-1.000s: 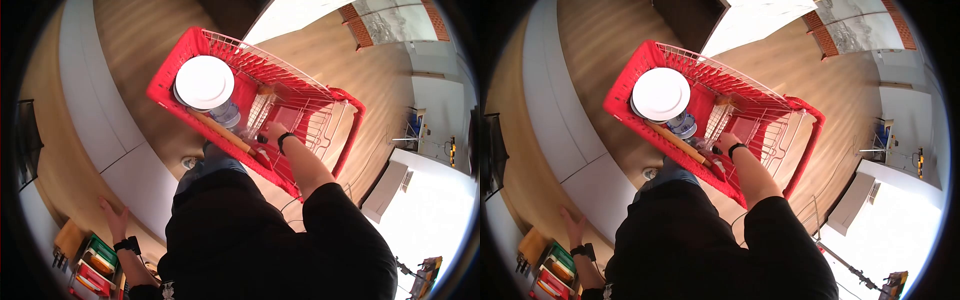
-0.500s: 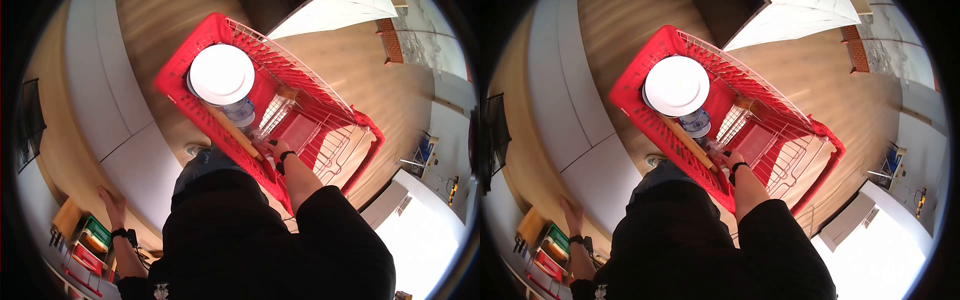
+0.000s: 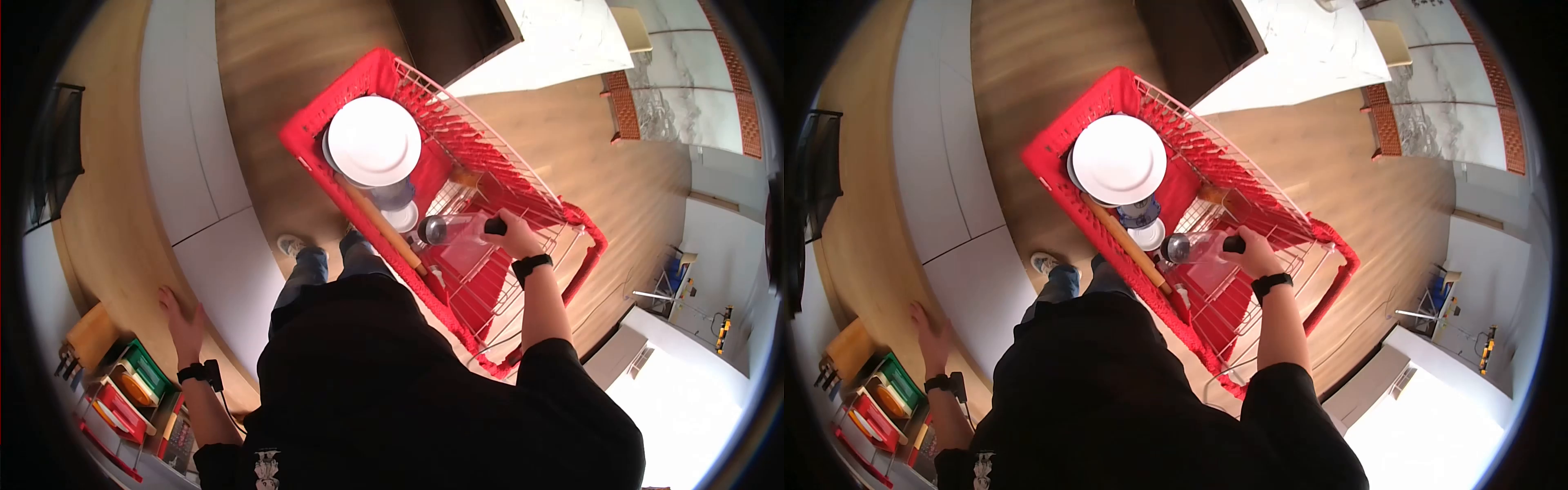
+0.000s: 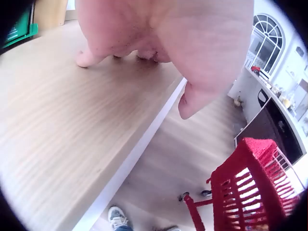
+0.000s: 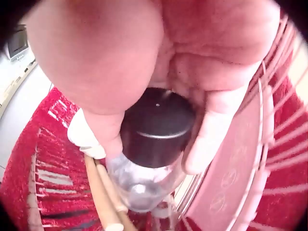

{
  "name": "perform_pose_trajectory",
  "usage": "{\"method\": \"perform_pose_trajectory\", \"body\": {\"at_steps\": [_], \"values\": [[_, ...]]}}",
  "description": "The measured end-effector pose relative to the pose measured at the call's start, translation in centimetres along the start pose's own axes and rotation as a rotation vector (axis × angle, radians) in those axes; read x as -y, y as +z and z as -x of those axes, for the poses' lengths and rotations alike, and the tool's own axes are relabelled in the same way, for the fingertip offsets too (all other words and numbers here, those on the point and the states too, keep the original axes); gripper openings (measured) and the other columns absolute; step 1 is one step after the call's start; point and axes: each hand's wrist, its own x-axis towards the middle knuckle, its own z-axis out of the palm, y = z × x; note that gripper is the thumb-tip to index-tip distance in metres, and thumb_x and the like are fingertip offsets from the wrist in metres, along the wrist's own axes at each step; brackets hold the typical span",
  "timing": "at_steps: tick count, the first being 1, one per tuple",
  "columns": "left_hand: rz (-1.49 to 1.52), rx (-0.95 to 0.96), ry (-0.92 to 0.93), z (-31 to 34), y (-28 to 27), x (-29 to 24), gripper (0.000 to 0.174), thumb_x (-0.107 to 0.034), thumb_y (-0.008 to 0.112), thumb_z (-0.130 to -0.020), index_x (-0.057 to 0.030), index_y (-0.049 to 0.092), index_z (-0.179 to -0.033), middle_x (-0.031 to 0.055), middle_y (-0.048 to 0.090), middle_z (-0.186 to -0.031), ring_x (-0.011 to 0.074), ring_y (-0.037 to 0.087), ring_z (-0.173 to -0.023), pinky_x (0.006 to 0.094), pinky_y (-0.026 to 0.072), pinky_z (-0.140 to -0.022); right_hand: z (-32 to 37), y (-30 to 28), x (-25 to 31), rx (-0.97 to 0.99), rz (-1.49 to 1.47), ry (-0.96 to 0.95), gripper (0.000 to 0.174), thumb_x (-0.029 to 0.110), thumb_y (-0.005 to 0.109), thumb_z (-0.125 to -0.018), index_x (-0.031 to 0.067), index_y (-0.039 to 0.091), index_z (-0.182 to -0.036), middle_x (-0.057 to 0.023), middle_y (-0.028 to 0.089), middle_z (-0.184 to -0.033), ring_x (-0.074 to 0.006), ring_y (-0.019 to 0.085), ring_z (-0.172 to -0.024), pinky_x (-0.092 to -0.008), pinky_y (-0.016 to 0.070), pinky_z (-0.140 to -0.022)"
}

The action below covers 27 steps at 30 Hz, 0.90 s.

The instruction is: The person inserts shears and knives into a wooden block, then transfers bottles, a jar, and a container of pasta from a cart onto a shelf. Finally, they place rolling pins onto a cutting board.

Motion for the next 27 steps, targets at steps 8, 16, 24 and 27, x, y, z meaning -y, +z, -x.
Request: {"method": "perform_pose_trajectory", "body": {"at_steps": [8,16,24,27], "values": [[0.224,0.002,0.294,-1.5,-3.6,-8.4,0.082,-0.018,0.076,-0.087,-0.0009,0.036,-0.156,0.0253,0.033,-0.162,0.0398,0.030,-0.152,0.0472,0.0258,-0.124,3.2,-10.1,22.5,-0.306,-0.022,-0.640,0.050,0.019,0.090,-0.067,0.0001,0.065,-0.106,-0.0141,0.068,-0.098,-0.0273,0.069,-0.090,-0.0377,0.0554,-0.082],[0.289,-0.423,0.728,1.3,-11.3,-24.9,0.120,-0.027,0.095,-0.069,0.0030,0.021,-0.158,0.0289,0.036,-0.158,0.0407,0.036,-0.149,0.0480,0.0315,-0.122,9.1,-6.5,45.4,-0.333,-0.318,-0.870,0.036,0.024,0.089,-0.072,-0.0025,0.067,-0.083,-0.0076,0.065,-0.071,-0.0116,0.059,-0.064,-0.0284,0.0495,-0.061],[1.031,-0.195,0.669,1.3,-13.1,-18.7,0.099,-0.016,0.089,-0.079,-0.0031,0.017,-0.147,0.0200,0.051,-0.138,0.0236,0.058,-0.125,0.0376,0.0511,-0.102,9.2,0.8,52.4,0.108,-0.362,-1.268,0.086,0.029,0.091,-0.076,-0.0016,0.049,-0.144,-0.0186,0.059,-0.137,-0.0289,0.056,-0.129,-0.0409,0.0443,-0.109],[1.120,-0.142,0.695,2.2,-13.7,-17.6,0.097,-0.017,0.088,-0.081,-0.0026,0.019,-0.149,0.0204,0.046,-0.145,0.0249,0.057,-0.126,0.0378,0.0511,-0.101,9.9,4.7,53.1,0.392,-0.397,-1.265,0.095,0.028,0.094,-0.073,-0.0010,0.042,-0.147,-0.0207,0.056,-0.143,-0.0305,0.054,-0.135,-0.0424,0.0417,-0.114]]}}
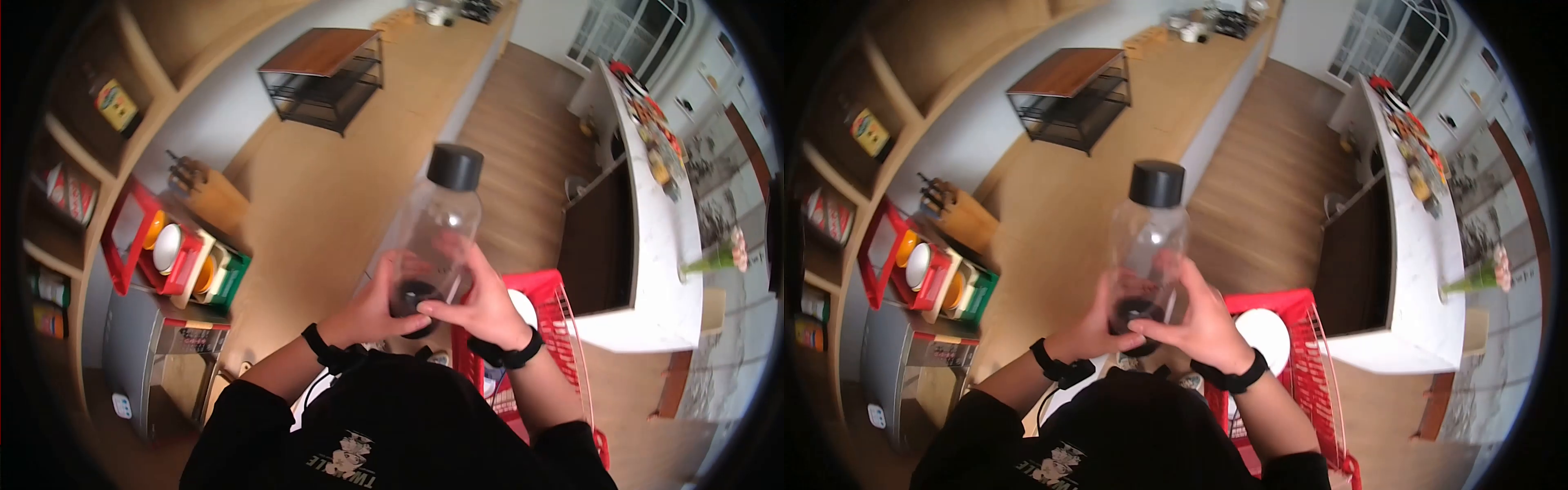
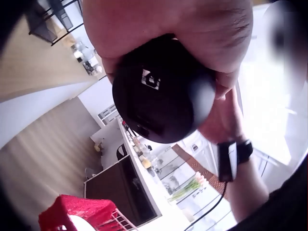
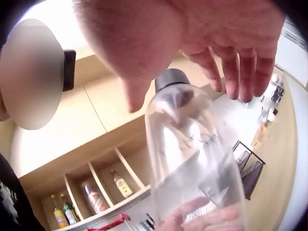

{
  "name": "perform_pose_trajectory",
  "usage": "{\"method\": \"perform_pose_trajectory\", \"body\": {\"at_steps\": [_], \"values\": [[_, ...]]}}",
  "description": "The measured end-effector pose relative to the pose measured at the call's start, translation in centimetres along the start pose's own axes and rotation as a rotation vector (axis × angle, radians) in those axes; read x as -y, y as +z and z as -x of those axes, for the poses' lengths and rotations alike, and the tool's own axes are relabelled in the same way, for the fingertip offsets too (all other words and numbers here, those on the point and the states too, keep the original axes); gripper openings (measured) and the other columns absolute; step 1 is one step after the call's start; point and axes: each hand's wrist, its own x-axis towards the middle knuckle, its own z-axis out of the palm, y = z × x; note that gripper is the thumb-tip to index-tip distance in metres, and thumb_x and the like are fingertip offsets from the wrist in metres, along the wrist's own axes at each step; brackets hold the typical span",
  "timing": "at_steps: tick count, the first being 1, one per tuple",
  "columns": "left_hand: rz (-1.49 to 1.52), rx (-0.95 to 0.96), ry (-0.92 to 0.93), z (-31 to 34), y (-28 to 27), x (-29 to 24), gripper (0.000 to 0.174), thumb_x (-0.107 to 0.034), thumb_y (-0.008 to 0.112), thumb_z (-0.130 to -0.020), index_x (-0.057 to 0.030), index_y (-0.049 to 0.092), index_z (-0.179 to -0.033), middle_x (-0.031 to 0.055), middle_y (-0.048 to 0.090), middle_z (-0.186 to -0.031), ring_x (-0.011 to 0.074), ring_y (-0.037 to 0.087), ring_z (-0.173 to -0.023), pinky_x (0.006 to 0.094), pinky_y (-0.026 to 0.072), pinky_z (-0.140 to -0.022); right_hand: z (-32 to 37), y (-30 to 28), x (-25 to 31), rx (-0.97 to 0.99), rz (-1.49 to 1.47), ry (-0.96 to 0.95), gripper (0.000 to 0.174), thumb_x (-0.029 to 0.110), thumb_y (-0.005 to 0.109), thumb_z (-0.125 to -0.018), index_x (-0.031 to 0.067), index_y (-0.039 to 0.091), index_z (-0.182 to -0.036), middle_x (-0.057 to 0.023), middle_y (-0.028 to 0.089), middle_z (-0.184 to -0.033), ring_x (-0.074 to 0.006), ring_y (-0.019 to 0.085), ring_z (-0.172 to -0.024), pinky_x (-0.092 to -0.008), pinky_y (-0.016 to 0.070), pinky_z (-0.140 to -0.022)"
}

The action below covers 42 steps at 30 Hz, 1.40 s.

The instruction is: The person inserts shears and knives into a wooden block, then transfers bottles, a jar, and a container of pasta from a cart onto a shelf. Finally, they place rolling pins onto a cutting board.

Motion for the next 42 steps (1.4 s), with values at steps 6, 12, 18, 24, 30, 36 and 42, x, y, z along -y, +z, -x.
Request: {"method": "perform_pose_trajectory", "body": {"at_steps": [6,12,18,24,30,36,42], "values": [[-0.125,-0.171,-0.033,1.6,-2.3,-4.9,0.103,-0.036,0.090,-0.080,0.0014,0.028,-0.154,0.0232,0.047,-0.149,0.0345,0.054,-0.132,0.0444,0.0478,-0.106,-0.6,3.4,0.7,-0.026,0.080,-0.040,0.096,0.011,0.096,-0.068,-0.0026,0.042,-0.147,-0.0174,0.063,-0.132,-0.0221,0.068,-0.114,-0.0382,0.0545,-0.101],[-0.258,-0.395,-0.136,0.9,-7.1,-11.8,0.084,-0.029,0.089,-0.081,-0.0012,0.037,-0.141,0.0167,0.058,-0.132,0.0241,0.059,-0.124,0.0378,0.0490,-0.103,-0.8,5.3,4.3,-0.063,0.163,-0.232,0.095,0.007,0.089,-0.073,-0.0030,0.038,-0.152,-0.0223,0.062,-0.133,-0.0343,0.069,-0.112,-0.0412,0.0523,-0.102],[-0.643,-0.767,0.179,-4.9,-22.3,-19.4,0.081,-0.035,0.092,-0.077,-0.0031,0.040,-0.131,0.0165,0.060,-0.125,0.0266,0.059,-0.119,0.0417,0.0481,-0.103,3.7,3.3,-1.0,-0.097,0.166,0.014,0.096,-0.003,0.078,-0.081,0.0038,0.026,-0.162,-0.0278,0.057,-0.144,-0.0274,0.068,-0.114,-0.0366,0.0537,-0.099],[-0.960,-1.198,0.228,-13.0,-36.7,-22.0,0.091,-0.036,0.090,-0.078,0.0048,0.038,-0.140,0.0316,0.060,-0.130,0.0429,0.059,-0.124,0.0462,0.0480,-0.106,9.6,2.5,-2.3,-0.262,0.207,0.123,0.041,0.010,0.073,-0.096,-0.0021,0.061,-0.134,-0.0125,0.071,-0.117,-0.0163,0.066,-0.097,-0.0295,0.0533,-0.086],[-0.940,-1.451,0.090,-18.0,-44.1,-19.6,0.092,-0.029,0.089,-0.079,0.0040,0.033,-0.144,0.0332,0.049,-0.141,0.0471,0.050,-0.133,0.0489,0.0433,-0.112,16.3,1.7,-3.5,-0.337,0.325,0.442,0.051,0.012,0.072,-0.095,-0.0049,0.056,-0.141,-0.0185,0.069,-0.122,-0.0250,0.067,-0.107,-0.0364,0.0547,-0.092],[-0.872,-1.652,0.044,-20.5,-47.8,-17.2,0.104,-0.036,0.092,-0.074,-0.0008,0.031,-0.151,0.0303,0.051,-0.142,0.0469,0.051,-0.132,0.0521,0.0442,-0.110,19.9,2.8,-2.2,-0.478,0.130,0.654,0.040,0.003,0.062,-0.099,-0.0057,0.057,-0.138,-0.0160,0.070,-0.114,-0.0210,0.070,-0.098,-0.0316,0.0559,-0.087],[-0.749,-1.604,-0.276,-19.9,-49.8,-15.6,0.117,-0.036,0.094,-0.069,-0.0096,0.023,-0.158,0.0272,0.035,-0.159,0.0421,0.036,-0.147,0.0487,0.0311,-0.123,21.6,3.4,-2.7,-0.557,0.164,0.578,0.036,0.000,0.061,-0.100,-0.0077,0.057,-0.136,-0.0157,0.069,-0.118,-0.0202,0.070,-0.102,-0.0296,0.0553,-0.088]]}}
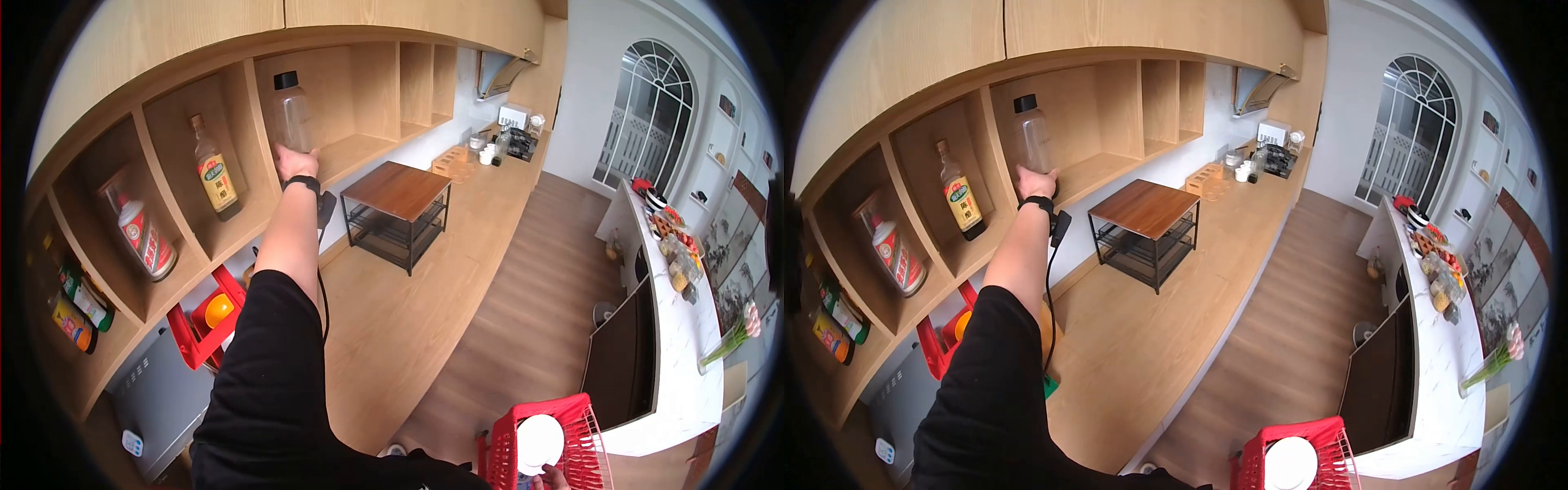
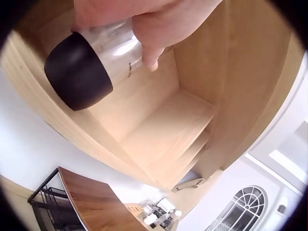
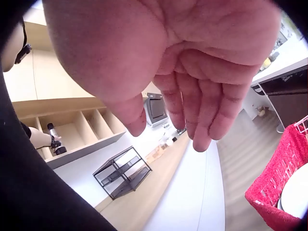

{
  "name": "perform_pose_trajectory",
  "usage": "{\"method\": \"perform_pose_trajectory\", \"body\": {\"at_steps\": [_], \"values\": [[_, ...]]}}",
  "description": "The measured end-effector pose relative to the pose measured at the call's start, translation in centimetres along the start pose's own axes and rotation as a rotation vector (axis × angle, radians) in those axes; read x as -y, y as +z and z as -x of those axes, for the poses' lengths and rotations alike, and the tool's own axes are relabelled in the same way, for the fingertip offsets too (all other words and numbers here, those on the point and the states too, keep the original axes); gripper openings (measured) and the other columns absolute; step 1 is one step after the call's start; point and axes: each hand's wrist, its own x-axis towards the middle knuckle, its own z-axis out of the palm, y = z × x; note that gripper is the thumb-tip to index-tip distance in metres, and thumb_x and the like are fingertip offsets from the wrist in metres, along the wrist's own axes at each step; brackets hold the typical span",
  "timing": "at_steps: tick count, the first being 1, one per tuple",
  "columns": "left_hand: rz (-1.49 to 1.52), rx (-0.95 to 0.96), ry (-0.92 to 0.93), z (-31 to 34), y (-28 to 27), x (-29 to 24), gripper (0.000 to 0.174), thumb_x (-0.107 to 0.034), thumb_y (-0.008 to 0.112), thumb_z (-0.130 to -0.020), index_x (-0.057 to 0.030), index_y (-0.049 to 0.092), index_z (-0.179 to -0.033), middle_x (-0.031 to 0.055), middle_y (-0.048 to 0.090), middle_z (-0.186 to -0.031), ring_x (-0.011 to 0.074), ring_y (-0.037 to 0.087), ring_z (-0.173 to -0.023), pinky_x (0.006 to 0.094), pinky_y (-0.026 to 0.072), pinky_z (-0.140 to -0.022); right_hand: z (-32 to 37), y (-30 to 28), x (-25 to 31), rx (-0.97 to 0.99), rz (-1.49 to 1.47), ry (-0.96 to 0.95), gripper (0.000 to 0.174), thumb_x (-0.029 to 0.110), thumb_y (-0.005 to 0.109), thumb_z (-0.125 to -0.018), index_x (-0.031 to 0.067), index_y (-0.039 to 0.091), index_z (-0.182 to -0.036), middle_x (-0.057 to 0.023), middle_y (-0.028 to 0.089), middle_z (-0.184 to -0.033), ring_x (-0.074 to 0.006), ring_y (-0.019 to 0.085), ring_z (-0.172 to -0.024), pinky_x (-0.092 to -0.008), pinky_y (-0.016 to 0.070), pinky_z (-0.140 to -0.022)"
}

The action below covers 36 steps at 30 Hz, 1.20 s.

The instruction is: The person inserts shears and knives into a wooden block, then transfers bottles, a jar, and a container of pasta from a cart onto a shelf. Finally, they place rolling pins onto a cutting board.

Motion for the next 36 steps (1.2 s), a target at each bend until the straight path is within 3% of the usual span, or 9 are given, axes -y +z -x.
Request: {"method": "perform_pose_trajectory", "body": {"at_steps": [10,22,23,25,26,28,30,32,36], "values": [[-0.045,-0.122,0.027,-2.3,2.2,3.4,0.115,-0.043,0.088,-0.078,0.0100,0.021,-0.154,0.0304,0.027,-0.163,0.0376,0.025,-0.154,0.0404,0.0177,-0.128,1.2,-0.3,1.7,-0.071,0.186,-0.023,0.033,0.003,0.064,-0.099,-0.0096,0.062,-0.130,-0.0193,0.073,-0.114,-0.0214,0.069,-0.102,-0.0328,0.0542,-0.090],[-0.193,-0.202,0.134,-2.2,2.3,4.1,0.104,-0.051,0.077,-0.087,0.0165,0.027,-0.148,0.0351,0.035,-0.156,0.0417,0.036,-0.148,0.0436,0.0261,-0.125,1.1,-0.4,-1.8,-0.031,0.299,0.056,0.036,0.015,0.063,-0.102,-0.0088,0.063,-0.129,-0.0207,0.072,-0.115,-0.0286,0.068,-0.108,-0.0369,0.0564,-0.086],[-0.244,-0.166,0.155,-1.3,1.6,3.7,0.104,-0.053,0.076,-0.085,0.0173,0.028,-0.146,0.0360,0.039,-0.153,0.0425,0.041,-0.145,0.0457,0.0324,-0.122,0.6,-0.9,-4.9,-0.062,0.378,-0.198,0.036,0.002,0.077,-0.085,-0.0023,0.067,-0.120,-0.0167,0.073,-0.104,-0.0208,0.070,-0.086,-0.0334,0.0547,-0.079],[-0.323,-0.190,0.267,-1.6,1.9,4.3,0.127,-0.073,0.071,-0.076,0.0178,0.021,-0.149,0.0367,0.044,-0.146,0.0460,0.049,-0.137,0.0509,0.0422,-0.113,1.0,-1.4,-2.0,-0.107,0.344,-0.157,0.019,0.006,0.073,-0.090,-0.0011,0.070,-0.107,-0.0095,0.068,-0.090,-0.0192,0.065,-0.079,-0.0336,0.0526,-0.071],[-0.504,-0.504,0.358,-1.9,4.2,5.1,0.130,-0.083,0.068,-0.071,0.0161,0.029,-0.147,0.0370,0.048,-0.141,0.0468,0.056,-0.127,0.0565,0.0485,-0.102,1.4,-2.4,-1.6,-0.058,0.273,0.058,0.033,0.008,0.074,-0.087,0.0015,0.069,-0.119,-0.0226,0.071,-0.106,-0.0358,0.070,-0.102,-0.0450,0.0540,-0.089],[-0.643,-0.866,0.671,-4.4,7.9,6.8,0.141,-0.091,0.065,-0.065,0.0200,0.032,-0.144,0.0402,0.046,-0.139,0.0541,0.055,-0.122,0.0656,0.0500,-0.091,1.6,-4.2,-2.3,-0.104,0.292,0.037,0.031,0.011,0.072,-0.091,0.0008,0.067,-0.119,-0.0197,0.071,-0.106,-0.0335,0.070,-0.100,-0.0425,0.0547,-0.087],[-0.683,-0.452,0.903,3.7,12.7,7.3,0.125,-0.085,0.061,-0.078,0.0161,0.033,-0.147,0.0401,0.054,-0.127,0.0533,0.063,-0.106,0.0649,0.0527,-0.082,1.0,-6.3,-2.3,-0.168,0.350,-0.021,0.031,0.011,0.073,-0.091,0.0018,0.067,-0.120,-0.0184,0.071,-0.103,-0.0310,0.069,-0.096,-0.0408,0.0551,-0.083],[-0.451,0.040,1.103,1.0,14.6,18.2,0.099,-0.064,0.062,-0.088,0.0103,0.037,-0.149,0.0327,0.051,-0.138,0.0453,0.055,-0.122,0.0545,0.0444,-0.097,0.8,-8.9,-2.9,-0.298,0.346,0.023,0.030,0.011,0.074,-0.091,0.0021,0.068,-0.119,-0.0167,0.072,-0.105,-0.0271,0.071,-0.092,-0.0359,0.0558,-0.079],[-0.083,0.953,1.200,29.0,0.4,13.1,0.061,-0.031,0.061,-0.104,0.0000,0.042,-0.153,0.0208,0.046,-0.157,0.0330,0.041,-0.146,0.0385,0.0305,-0.121,2.5,-14.9,-5.7,-0.597,0.380,0.126,0.025,0.011,0.071,-0.095,-0.0003,0.068,-0.116,-0.0132,0.075,-0.095,-0.0212,0.075,-0.086,-0.0318,0.0586,-0.080]]}}
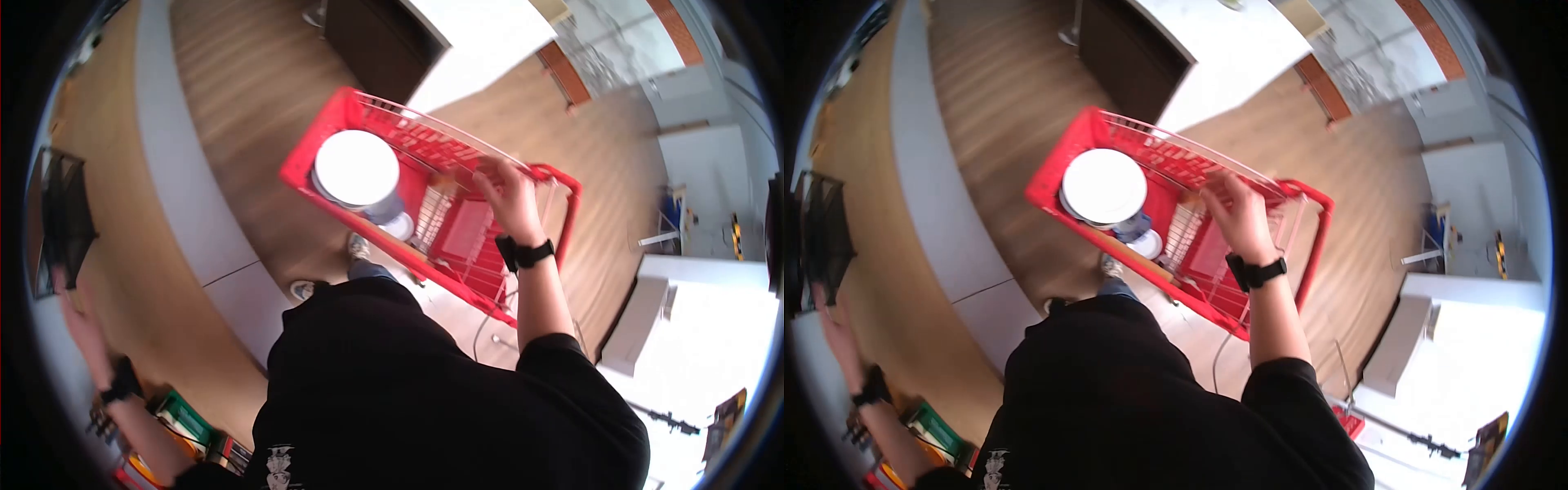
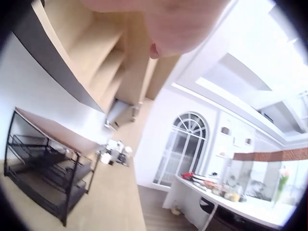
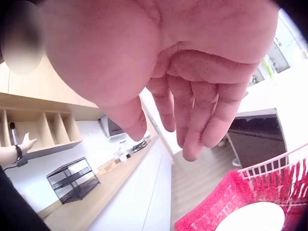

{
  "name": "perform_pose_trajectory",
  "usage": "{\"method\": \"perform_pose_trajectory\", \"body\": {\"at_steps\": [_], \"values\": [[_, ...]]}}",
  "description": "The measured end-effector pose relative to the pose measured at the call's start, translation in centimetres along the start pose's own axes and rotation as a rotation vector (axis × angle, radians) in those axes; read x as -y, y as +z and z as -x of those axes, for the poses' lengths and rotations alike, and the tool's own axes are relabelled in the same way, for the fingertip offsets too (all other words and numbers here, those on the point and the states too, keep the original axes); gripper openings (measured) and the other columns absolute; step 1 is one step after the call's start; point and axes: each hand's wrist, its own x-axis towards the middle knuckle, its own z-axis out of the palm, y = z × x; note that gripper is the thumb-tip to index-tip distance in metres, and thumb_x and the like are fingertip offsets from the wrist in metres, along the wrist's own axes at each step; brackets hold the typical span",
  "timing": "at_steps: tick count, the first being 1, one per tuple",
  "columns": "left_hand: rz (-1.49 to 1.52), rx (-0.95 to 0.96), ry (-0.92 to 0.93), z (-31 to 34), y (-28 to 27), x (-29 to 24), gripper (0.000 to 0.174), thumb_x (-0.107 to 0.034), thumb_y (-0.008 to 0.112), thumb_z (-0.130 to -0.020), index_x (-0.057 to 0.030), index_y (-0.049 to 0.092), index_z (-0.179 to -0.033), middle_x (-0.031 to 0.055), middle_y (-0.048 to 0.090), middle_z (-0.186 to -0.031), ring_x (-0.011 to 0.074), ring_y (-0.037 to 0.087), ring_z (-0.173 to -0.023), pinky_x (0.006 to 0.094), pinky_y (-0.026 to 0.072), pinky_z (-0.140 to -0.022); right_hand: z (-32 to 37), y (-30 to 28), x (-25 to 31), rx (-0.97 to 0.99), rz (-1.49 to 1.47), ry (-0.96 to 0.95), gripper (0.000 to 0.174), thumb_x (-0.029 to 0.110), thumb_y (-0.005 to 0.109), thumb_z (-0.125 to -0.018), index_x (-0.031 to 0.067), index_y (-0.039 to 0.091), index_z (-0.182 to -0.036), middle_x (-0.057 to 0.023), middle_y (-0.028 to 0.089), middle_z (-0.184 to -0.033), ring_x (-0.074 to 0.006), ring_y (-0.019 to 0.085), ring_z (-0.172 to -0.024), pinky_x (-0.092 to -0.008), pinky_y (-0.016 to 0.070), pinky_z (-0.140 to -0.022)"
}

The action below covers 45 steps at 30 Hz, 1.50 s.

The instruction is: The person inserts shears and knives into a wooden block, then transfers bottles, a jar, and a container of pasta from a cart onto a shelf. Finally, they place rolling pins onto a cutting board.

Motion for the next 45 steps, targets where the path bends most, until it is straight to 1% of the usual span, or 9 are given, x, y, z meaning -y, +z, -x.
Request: {"method": "perform_pose_trajectory", "body": {"at_steps": [4,7,9,15,20,24,31,37,45], "values": [[-0.153,0.670,-0.174,11.4,7.1,-10.3,0.083,-0.030,0.073,-0.095,0.0041,0.030,-0.158,0.0257,0.033,-0.163,0.0376,0.030,-0.152,0.0430,0.0232,-0.125,-0.8,-4.3,-4.7,-0.221,0.156,0.122,0.015,0.013,0.073,-0.094,-0.0006,0.073,-0.100,-0.0088,0.076,-0.086,-0.0169,0.074,-0.084,-0.0299,0.0574,-0.079],[-0.125,0.769,-0.171,17.2,10.5,-12.4,0.097,-0.028,0.079,-0.089,0.0059,0.022,-0.159,0.0305,0.024,-0.164,0.0415,0.022,-0.154,0.0459,0.0194,-0.127,-1.7,-5.1,-8.6,-0.233,0.161,0.200,0.019,0.018,0.072,-0.094,0.0022,0.071,-0.103,-0.0093,0.076,-0.083,-0.0203,0.074,-0.079,-0.0334,0.0568,-0.076],[-0.104,0.954,-0.371,19.1,11.9,-13.9,0.109,-0.027,0.085,-0.083,0.0071,0.015,-0.160,0.0324,0.017,-0.165,0.0444,0.015,-0.155,0.0468,0.0167,-0.127,-2.5,-3.8,-13.6,-0.179,0.155,0.268,0.020,0.018,0.073,-0.094,0.0024,0.070,-0.105,-0.0089,0.076,-0.086,-0.0183,0.073,-0.080,-0.0317,0.0567,-0.076],[-0.144,0.866,-0.267,24.1,14.3,-10.8,0.124,-0.025,0.089,-0.077,0.0044,0.002,-0.161,0.0309,0.007,-0.168,0.0455,0.009,-0.156,0.0479,0.0134,-0.128,-4.4,4.9,-26.4,0.064,0.162,0.443,0.026,0.027,0.074,-0.090,0.0032,0.072,-0.102,-0.0151,0.076,-0.090,-0.0283,0.074,-0.084,-0.0394,0.0577,-0.079],[-0.138,0.918,-0.295,23.6,14.1,-9.8,0.125,-0.025,0.088,-0.078,0.0038,0.000,-0.162,0.0297,0.003,-0.169,0.0439,0.005,-0.157,0.0475,0.0111,-0.129,-1.7,16.4,-41.3,-0.018,-0.254,0.826,0.029,0.031,0.073,-0.089,0.0033,0.076,-0.097,-0.0175,0.076,-0.091,-0.0305,0.074,-0.087,-0.0398,0.0574,-0.083],[-0.185,0.983,-0.313,22.9,14.0,-10.1,0.125,-0.027,0.087,-0.080,0.0034,-0.002,-0.162,0.0290,0.000,-0.169,0.0422,0.000,-0.158,0.0468,0.0088,-0.129,0.2,20.6,-39.5,0.484,0.022,0.750,0.033,0.034,0.070,-0.087,0.0065,0.077,-0.103,-0.0188,0.076,-0.098,-0.0369,0.073,-0.096,-0.0431,0.0573,-0.089],[-0.230,1.022,-0.438,22.4,13.8,-12.0,0.127,-0.028,0.087,-0.081,0.0018,-0.007,-0.162,0.0274,-0.005,-0.170,0.0418,-0.002,-0.158,0.0456,0.0079,-0.129,5.3,29.2,-33.1,1.098,0.072,0.185,0.062,0.043,0.077,-0.078,-0.0001,0.066,-0.122,-0.0245,0.070,-0.122,-0.0384,0.066,-0.116,-0.0458,0.0508,-0.101],[-0.201,1.024,-0.528,21.1,13.8,-14.2,0.132,-0.023,0.088,-0.079,-0.0015,-0.013,-0.161,0.0261,-0.007,-0.170,0.0411,-0.001,-0.158,0.0447,0.0092,-0.129,10.3,37.1,-37.4,1.130,-0.124,0.329,0.075,0.048,0.076,-0.081,-0.0013,0.056,-0.133,-0.0266,0.066,-0.128,-0.0404,0.064,-0.118,-0.0456,0.0497,-0.102],[-0.167,1.024,-0.541,21.1,13.4,-14.2,0.133,-0.016,0.089,-0.077,-0.0054,-0.014,-0.162,0.0241,-0.007,-0.170,0.0397,0.001,-0.158,0.0438,0.0099,-0.129,7.0,33.8,-36.0,1.263,-0.060,0.420,0.086,0.060,0.075,-0.080,-0.0028,0.057,-0.136,-0.0259,0.065,-0.131,-0.0370,0.064,-0.121,-0.0434,0.0495,-0.103]]}}
